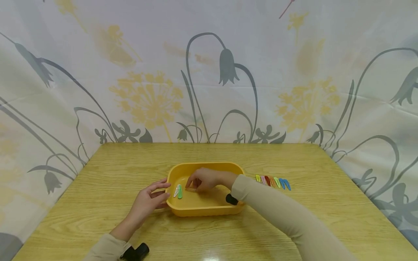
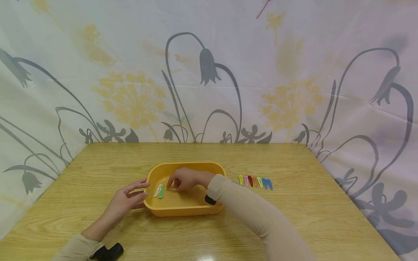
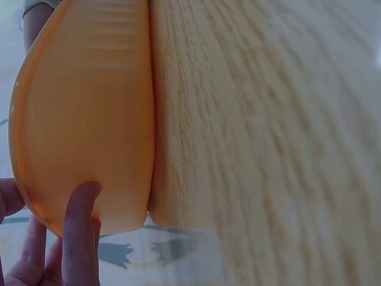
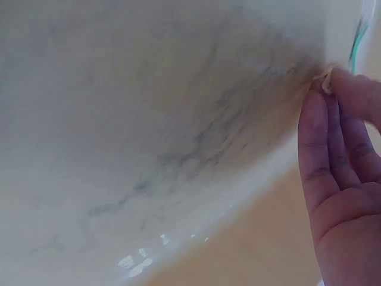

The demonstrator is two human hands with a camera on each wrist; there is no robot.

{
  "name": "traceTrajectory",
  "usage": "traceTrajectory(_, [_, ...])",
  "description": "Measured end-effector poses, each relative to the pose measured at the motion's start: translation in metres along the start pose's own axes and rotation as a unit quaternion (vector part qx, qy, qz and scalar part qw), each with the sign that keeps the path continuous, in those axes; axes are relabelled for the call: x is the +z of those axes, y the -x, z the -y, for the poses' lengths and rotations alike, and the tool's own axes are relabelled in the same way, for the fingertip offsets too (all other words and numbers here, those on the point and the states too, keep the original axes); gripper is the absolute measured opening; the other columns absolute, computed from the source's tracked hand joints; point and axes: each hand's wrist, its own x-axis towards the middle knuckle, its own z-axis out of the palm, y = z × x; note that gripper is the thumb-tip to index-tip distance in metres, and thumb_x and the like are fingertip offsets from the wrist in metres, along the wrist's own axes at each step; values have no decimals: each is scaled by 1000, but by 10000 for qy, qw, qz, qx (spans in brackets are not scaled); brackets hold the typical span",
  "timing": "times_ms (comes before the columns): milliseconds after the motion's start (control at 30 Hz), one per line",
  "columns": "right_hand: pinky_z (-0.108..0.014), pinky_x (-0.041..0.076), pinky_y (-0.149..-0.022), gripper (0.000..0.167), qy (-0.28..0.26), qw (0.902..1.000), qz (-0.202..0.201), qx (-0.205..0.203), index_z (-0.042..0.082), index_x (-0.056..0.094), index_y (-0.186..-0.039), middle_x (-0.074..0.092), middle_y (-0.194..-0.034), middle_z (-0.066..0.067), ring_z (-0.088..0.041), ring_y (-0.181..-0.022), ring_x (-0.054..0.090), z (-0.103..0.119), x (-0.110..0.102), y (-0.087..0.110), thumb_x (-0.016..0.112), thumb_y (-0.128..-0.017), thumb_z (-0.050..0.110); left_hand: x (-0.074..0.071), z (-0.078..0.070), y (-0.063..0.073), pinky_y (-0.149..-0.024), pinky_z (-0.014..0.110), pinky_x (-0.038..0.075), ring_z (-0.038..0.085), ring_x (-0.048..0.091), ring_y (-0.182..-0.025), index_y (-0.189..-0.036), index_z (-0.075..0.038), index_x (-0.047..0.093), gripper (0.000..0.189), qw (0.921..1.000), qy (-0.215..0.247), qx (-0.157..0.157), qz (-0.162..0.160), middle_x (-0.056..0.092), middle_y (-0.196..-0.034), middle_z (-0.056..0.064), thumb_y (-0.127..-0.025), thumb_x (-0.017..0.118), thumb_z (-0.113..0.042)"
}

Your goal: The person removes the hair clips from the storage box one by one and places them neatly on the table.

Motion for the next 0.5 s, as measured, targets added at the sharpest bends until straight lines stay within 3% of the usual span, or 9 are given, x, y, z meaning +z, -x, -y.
traceTrajectory(233, [-18,48,-74,32,-51,9996,-263,-36,5,65,-114,62,-87,-1,-10,-79,57,-1,-7,7,61,-84,-5,0,-1,0,-75,38,56,34,53,-113,-123,10,53,37,10000,0,5,33,35,-145,13,-89,60,0])
traceTrajectory(500, [-20,51,-69,30,-658,9950,-720,-208,2,63,-116,61,-89,-6,-8,-74,58,-1,-22,18,59,-87,-4,-1,-1,1,-75,38,56,33,54,-111,-124,11,52,38,10000,47,-26,42,35,-145,13,-89,60,-1])
